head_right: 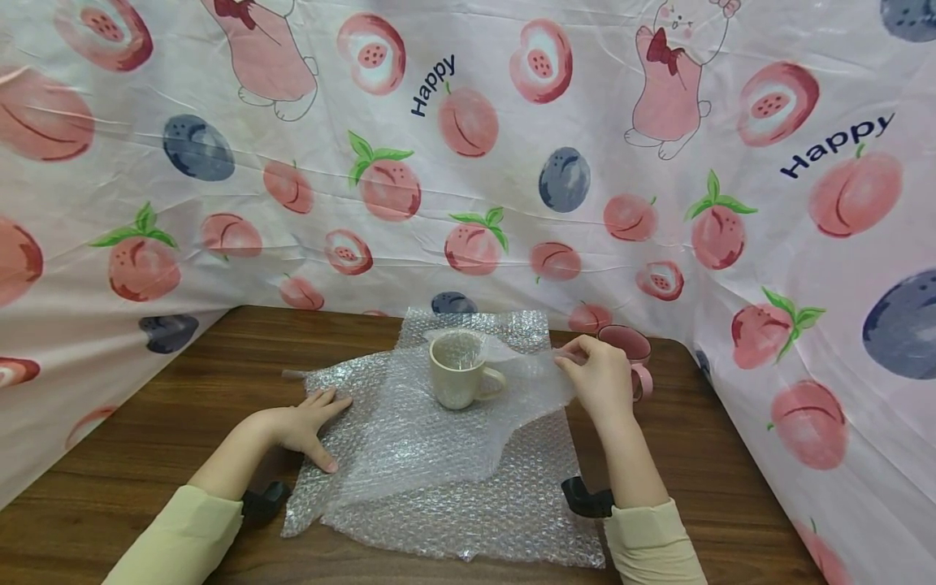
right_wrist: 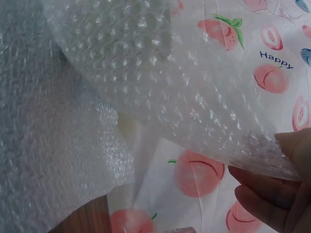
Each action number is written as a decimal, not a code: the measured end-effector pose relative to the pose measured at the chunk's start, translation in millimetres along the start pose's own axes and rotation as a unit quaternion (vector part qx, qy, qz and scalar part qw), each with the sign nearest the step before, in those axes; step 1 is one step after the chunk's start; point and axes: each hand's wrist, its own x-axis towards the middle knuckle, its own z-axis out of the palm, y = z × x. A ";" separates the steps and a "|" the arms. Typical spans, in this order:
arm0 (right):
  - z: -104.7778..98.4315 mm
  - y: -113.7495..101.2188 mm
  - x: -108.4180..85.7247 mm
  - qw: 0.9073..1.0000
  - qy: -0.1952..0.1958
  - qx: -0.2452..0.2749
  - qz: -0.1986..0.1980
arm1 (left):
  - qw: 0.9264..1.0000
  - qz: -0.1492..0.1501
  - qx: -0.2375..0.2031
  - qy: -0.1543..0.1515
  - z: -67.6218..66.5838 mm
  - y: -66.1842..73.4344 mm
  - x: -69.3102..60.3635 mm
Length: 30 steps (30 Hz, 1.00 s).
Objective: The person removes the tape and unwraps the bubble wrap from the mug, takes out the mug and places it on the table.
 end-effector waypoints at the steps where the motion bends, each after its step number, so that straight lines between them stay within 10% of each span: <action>1: -0.1 1.6 -0.6 1.000 0.000 -0.001 -0.002 | 1.000 0.000 0.001 0.000 0.2 -0.3 0.2; 30: -4.1 20.9 -13.2 0.998 -0.021 -0.067 -0.007 | 1.000 0.001 0.001 0.001 -0.4 -0.4 -0.1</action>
